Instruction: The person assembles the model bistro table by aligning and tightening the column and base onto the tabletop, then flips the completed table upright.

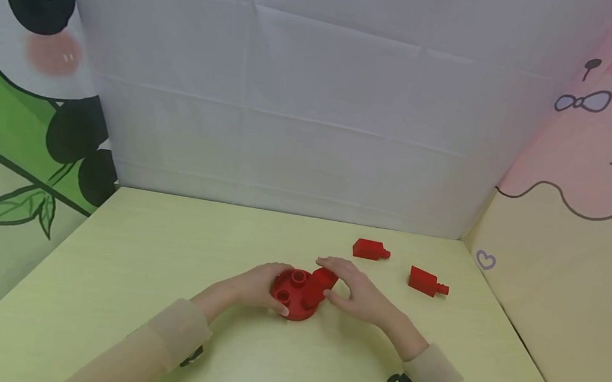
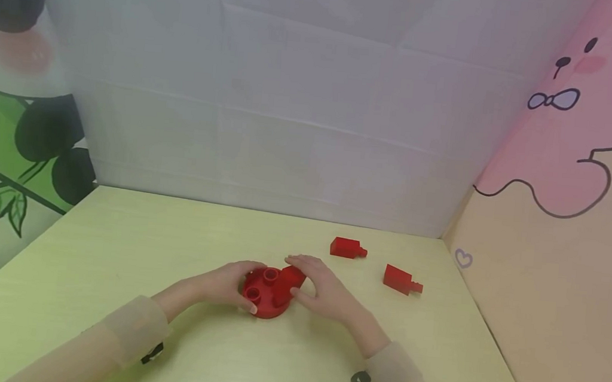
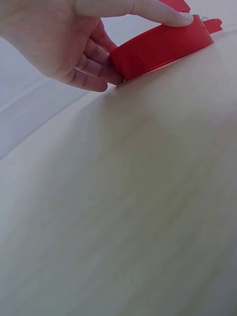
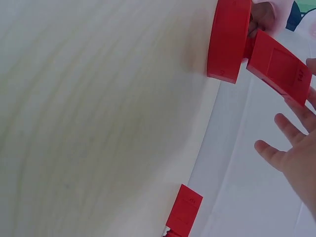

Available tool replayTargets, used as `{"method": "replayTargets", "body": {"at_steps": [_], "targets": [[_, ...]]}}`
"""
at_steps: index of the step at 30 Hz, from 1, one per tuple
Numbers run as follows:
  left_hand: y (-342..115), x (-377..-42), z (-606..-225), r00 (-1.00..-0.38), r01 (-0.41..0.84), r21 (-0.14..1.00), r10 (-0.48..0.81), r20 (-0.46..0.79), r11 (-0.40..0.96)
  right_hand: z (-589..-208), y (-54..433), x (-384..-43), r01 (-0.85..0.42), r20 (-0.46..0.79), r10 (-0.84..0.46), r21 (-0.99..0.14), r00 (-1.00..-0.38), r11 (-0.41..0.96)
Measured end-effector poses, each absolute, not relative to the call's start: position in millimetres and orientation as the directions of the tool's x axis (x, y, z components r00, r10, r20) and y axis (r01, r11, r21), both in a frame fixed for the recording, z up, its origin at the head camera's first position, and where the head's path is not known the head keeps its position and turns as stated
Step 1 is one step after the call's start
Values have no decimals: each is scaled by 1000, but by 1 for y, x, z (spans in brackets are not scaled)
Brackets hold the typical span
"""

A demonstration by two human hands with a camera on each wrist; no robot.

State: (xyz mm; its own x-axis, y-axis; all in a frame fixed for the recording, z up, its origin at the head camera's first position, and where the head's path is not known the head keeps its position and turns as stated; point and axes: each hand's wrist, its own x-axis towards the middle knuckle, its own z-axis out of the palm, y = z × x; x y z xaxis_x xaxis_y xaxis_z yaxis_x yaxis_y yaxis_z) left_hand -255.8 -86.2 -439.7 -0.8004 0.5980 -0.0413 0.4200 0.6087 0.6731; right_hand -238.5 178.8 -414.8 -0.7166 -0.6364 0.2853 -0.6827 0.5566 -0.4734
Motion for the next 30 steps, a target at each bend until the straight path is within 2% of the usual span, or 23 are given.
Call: {"method": "replayTargets", "body": {"at_steps": [5, 12, 19, 24, 27, 30], "targets": [[-86, -257, -440, -796, 422, 676, 604, -42, 604, -413, 182, -239, -702, 315, -637, -449, -703, 552], [-87, -257, -440, -794, 422, 681, 607, -42, 599, -412, 182, -234, -654, 310, -581, -458, -753, 603], [-87, -256, -440, -796, 434, 671, 604, -27, 601, -413, 176, -230, -629, 298, -563, -490, -771, 603], [-87, -256, -441, -800, 431, 666, 600, -30, 609, -415, 171, -227, -572, 267, -516, -516, -814, 637], [-87, -257, -441, -799, 433, 666, 600, -29, 608, -418, 166, -226, -540, 268, -472, -497, -840, 679], [-87, -257, -441, -800, 435, 663, 600, -27, 610, -420, 161, -226, -546, 304, -454, -439, -838, 713]]}}
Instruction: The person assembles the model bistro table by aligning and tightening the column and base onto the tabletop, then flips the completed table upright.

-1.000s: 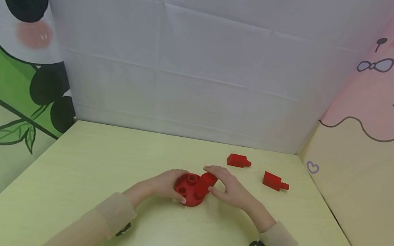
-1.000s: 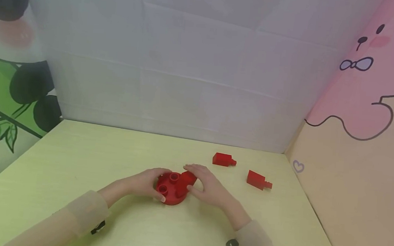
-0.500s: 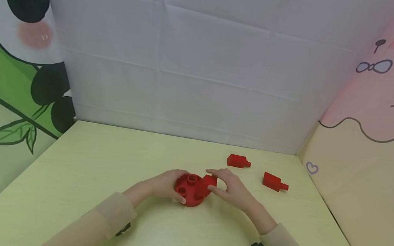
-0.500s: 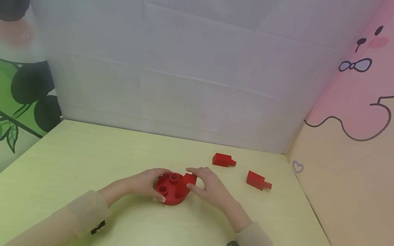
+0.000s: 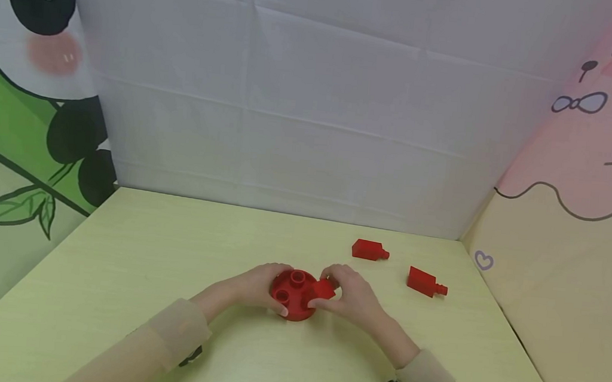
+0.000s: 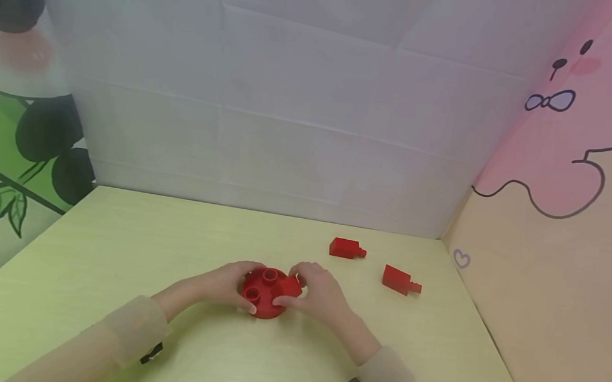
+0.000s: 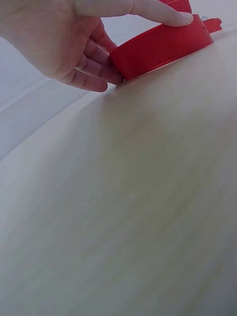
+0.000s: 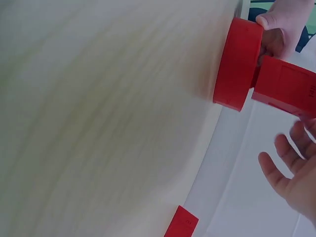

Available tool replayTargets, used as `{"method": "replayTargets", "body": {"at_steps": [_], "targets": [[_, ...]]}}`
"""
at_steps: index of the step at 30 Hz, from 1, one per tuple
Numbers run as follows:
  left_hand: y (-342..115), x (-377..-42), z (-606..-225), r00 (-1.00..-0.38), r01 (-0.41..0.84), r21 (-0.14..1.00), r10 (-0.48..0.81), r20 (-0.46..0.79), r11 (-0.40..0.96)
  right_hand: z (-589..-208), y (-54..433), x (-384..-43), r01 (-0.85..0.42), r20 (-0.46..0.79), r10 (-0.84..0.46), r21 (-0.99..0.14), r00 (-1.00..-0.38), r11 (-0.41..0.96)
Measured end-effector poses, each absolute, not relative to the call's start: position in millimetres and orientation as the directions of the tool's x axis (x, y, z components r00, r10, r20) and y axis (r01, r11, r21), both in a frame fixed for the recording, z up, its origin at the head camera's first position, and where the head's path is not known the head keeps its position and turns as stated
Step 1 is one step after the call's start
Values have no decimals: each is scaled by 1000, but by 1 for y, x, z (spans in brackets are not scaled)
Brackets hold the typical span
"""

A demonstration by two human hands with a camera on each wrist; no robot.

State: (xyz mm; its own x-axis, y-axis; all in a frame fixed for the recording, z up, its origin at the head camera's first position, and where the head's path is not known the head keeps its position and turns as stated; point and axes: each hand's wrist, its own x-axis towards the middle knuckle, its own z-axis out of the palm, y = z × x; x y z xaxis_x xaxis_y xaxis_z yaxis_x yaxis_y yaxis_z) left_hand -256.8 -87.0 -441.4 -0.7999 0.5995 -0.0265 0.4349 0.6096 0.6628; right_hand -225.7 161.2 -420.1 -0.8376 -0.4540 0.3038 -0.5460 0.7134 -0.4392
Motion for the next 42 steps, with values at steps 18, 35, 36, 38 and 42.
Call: {"method": "replayTargets", "body": {"at_steps": [18, 35, 36, 38, 42], "targets": [[-85, -257, -442, -799, 438, 656, 601, -28, 614, -417, 154, -224, -546, 239, -501, -511, -832, 664], [-87, -259, -445, -796, 443, 649, 605, -34, 619, -411, 178, -236, -848, 315, -817, -400, -484, 348], [-87, -259, -445, -796, 443, 646, 605, -35, 621, -411, 178, -237, -847, 309, -817, -396, -487, 355], [-87, -259, -446, -796, 444, 641, 604, -39, 626, -411, 178, -237, -842, 302, -814, -395, -496, 367], [-87, -260, -446, -796, 439, 650, 604, -40, 621, -410, 177, -237, -842, 302, -811, -385, -501, 378]]}}
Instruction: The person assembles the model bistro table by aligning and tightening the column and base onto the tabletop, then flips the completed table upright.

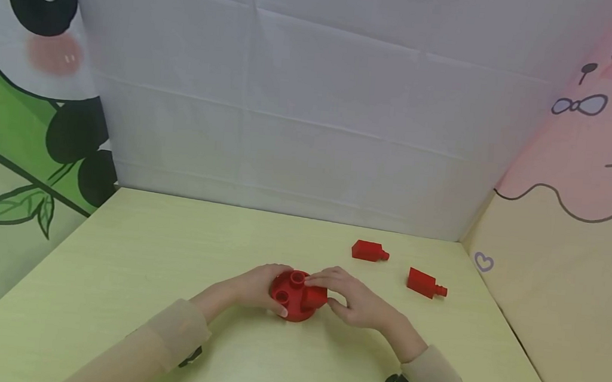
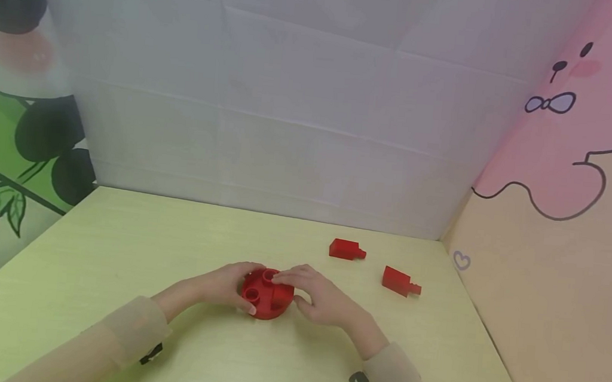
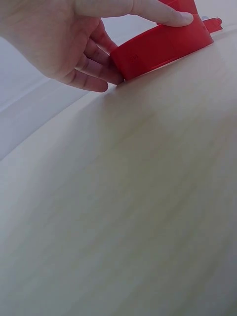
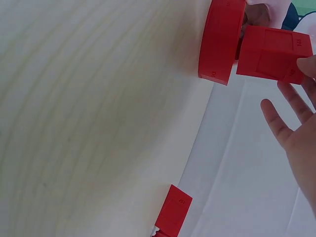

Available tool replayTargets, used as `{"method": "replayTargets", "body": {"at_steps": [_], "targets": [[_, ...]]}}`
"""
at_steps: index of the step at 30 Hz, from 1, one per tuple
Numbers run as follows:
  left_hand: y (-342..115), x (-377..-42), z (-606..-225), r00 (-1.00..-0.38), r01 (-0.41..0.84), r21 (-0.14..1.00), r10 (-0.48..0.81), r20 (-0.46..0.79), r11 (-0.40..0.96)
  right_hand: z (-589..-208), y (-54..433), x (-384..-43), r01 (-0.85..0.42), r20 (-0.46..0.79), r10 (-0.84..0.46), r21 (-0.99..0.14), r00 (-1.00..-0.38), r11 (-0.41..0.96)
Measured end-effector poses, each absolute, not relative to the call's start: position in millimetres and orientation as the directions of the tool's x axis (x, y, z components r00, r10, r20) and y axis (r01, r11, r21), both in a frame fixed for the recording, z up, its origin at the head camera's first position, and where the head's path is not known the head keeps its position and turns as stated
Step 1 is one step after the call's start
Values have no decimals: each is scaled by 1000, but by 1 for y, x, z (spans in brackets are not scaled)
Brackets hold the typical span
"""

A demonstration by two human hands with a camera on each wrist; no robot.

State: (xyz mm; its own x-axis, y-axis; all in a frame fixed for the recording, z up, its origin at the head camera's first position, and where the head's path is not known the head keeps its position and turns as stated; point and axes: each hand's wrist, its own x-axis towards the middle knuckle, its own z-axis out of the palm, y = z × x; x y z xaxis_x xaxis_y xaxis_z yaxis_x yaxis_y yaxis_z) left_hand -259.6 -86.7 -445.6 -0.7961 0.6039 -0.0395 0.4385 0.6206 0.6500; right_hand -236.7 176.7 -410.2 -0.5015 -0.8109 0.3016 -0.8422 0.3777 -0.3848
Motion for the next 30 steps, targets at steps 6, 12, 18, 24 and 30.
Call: {"method": "replayTargets", "body": {"at_steps": [6, 12, 18, 24, 30], "targets": [[-87, -259, -443, -794, 440, 661, 607, -29, 608, -408, 175, -237, -840, 311, -801, -376, -512, 391], [-87, -258, -441, -791, 449, 661, 611, -19, 601, -409, 171, -236, -815, 312, -766, -369, -562, 448], [-87, -257, -441, -797, 441, 657, 603, -25, 611, -409, 162, -234, -760, 313, -700, -374, -642, 531], [-88, -256, -441, -797, 451, 641, 604, -24, 621, -411, 155, -235, -692, 295, -635, -435, -714, 576], [-87, -256, -440, -796, 450, 641, 604, -26, 621, -413, 147, -235, -600, 280, -539, -497, -795, 626]]}}
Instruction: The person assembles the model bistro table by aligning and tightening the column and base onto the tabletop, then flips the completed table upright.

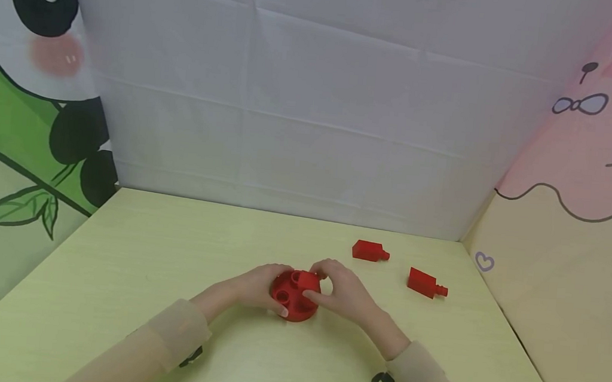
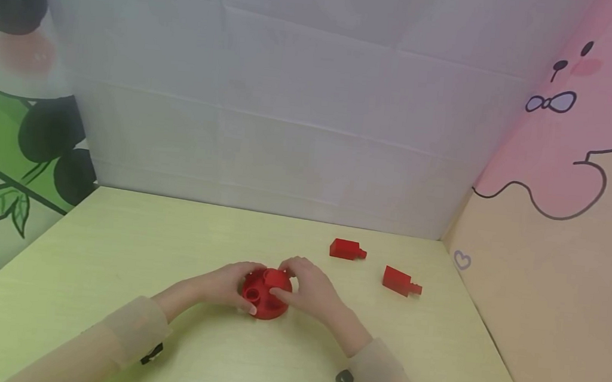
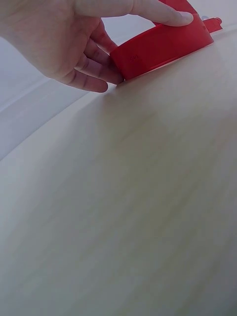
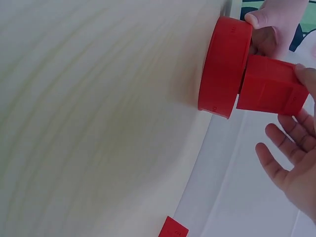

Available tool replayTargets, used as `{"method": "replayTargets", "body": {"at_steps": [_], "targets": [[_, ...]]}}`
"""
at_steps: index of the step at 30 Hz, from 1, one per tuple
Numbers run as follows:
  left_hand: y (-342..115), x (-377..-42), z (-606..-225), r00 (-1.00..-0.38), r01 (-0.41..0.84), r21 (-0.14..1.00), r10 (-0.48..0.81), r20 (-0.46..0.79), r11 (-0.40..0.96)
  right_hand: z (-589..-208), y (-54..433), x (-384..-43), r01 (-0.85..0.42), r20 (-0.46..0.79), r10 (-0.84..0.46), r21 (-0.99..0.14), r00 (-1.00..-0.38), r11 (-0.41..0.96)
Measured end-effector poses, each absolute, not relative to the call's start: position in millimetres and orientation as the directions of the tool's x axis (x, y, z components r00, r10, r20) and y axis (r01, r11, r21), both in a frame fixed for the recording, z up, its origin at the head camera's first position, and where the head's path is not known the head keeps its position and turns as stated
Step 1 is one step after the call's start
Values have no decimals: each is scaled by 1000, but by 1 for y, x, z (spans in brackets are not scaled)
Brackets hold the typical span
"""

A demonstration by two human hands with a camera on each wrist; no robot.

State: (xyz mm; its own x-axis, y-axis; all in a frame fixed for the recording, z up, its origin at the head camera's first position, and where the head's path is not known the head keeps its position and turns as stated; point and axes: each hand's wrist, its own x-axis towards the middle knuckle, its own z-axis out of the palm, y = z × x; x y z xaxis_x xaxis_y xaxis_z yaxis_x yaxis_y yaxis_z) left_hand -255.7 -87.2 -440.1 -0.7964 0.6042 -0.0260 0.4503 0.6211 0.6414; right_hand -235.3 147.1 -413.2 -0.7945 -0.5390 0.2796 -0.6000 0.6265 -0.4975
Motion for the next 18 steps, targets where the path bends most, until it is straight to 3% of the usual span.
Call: {"method": "replayTargets", "body": {"at_steps": [10, 18], "targets": [[-86, -254, -438, -795, 447, 645, 605, -29, 619, -414, 139, -233, -485, 251, -418, -545, -873, 684], [-86, -257, -442, -789, 462, 641, 614, -19, 614, -413, 143, -229, -521, 236, -469, -491, -851, 698]]}}
